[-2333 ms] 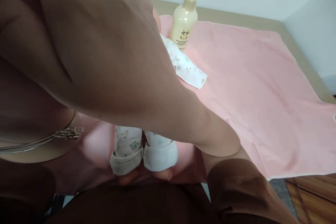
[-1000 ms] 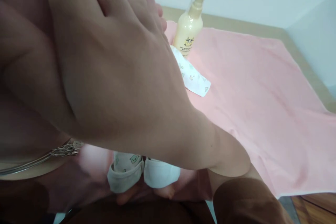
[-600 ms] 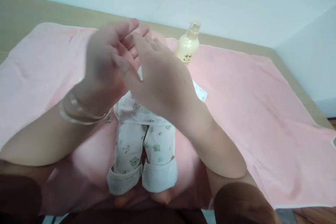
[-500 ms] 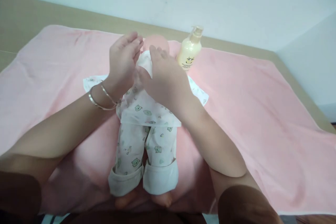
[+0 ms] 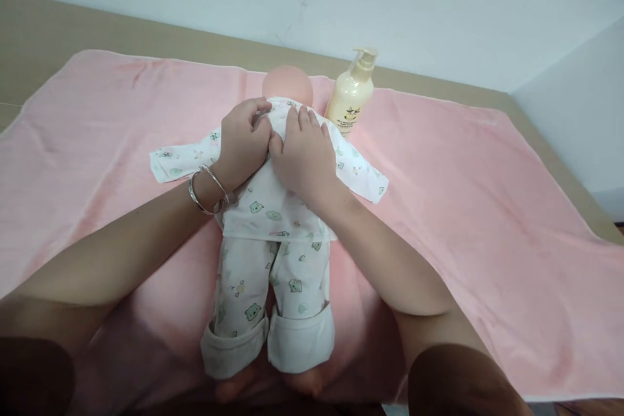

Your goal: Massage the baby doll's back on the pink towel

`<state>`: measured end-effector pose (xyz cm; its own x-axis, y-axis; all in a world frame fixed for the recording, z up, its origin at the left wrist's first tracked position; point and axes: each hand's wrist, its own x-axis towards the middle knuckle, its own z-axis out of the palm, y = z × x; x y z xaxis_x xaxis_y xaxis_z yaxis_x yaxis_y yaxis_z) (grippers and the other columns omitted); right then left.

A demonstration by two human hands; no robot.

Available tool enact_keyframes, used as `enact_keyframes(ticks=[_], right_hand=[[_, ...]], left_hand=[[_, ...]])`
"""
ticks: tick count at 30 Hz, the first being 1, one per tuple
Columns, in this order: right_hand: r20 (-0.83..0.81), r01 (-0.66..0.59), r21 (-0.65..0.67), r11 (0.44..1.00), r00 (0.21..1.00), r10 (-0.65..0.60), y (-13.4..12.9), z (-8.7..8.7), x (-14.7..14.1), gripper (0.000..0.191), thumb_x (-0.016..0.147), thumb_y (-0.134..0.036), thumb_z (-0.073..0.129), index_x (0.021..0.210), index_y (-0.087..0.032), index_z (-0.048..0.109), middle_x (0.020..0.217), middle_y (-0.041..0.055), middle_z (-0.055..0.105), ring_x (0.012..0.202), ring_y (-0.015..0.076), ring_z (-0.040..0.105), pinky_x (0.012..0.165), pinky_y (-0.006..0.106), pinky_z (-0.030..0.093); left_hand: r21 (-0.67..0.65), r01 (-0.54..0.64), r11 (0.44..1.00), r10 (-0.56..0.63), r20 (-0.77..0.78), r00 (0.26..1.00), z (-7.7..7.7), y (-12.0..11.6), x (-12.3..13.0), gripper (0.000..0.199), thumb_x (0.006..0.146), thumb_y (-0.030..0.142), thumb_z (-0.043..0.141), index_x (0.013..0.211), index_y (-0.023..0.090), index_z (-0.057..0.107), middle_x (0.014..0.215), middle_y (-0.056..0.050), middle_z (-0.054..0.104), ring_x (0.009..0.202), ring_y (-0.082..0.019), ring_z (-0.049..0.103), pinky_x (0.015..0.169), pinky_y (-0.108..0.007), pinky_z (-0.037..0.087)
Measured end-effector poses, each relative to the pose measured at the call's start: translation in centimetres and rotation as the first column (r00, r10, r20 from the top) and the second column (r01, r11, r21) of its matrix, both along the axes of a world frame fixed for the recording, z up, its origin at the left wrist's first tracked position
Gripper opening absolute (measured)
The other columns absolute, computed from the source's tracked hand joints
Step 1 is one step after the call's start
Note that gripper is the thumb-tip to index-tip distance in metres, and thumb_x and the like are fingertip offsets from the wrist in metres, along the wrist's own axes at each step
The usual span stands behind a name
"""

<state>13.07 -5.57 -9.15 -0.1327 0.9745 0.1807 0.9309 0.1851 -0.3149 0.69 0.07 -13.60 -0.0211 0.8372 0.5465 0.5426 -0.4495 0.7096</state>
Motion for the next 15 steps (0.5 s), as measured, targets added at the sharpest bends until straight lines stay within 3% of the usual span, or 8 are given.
enact_keyframes(ticks=[6, 11, 15], right_hand=[[0.117, -0.127, 0.071, 0.989, 0.986, 0.119, -2.9, -0.3, -1.6, 0.059, 0.096, -0.007, 0.029, 0.154, 0.002, 0.042, 0.165, 0.0212, 0.037, 0.160, 0.0334, 0.026, 0.134, 0.054, 0.021], [0.036, -0.148, -0.002, 0.989, 0.988, 0.148, -0.2, -0.2, -0.2, 0.061, 0.099, -0.017, 0.031, 0.159, -0.006, 0.038, 0.170, 0.0130, 0.031, 0.162, 0.0298, 0.023, 0.134, 0.055, 0.022], [-0.009, -0.083, -0.017, 0.996, 0.997, 0.083, 1.7, -0.6, 0.9, 0.065, 0.100, -0.030, 0.036, 0.161, -0.006, 0.034, 0.170, 0.0149, 0.030, 0.161, 0.0329, 0.025, 0.133, 0.058, 0.022]], left_hand=[[-0.028, -0.039, 0.999, 0.039, -0.014, 0.999, 0.5, -0.8, 0.1, 0.033, 0.088, 0.011, 0.043, 0.095, 0.021, 0.073, 0.102, -0.002, 0.079, 0.096, -0.017, 0.070, 0.093, -0.031, 0.057], [-0.030, -0.064, 0.998, 0.062, -0.065, 0.996, 0.9, -1.3, 0.2, 0.036, 0.087, 0.008, 0.041, 0.094, 0.021, 0.074, 0.098, -0.002, 0.079, 0.091, -0.016, 0.069, 0.088, -0.029, 0.055], [-0.017, -0.055, 0.998, 0.054, -0.079, 0.995, 0.7, -1.3, 0.0, 0.037, 0.086, 0.007, 0.041, 0.098, 0.020, 0.074, 0.105, -0.004, 0.078, 0.097, -0.017, 0.070, 0.093, -0.031, 0.055]])
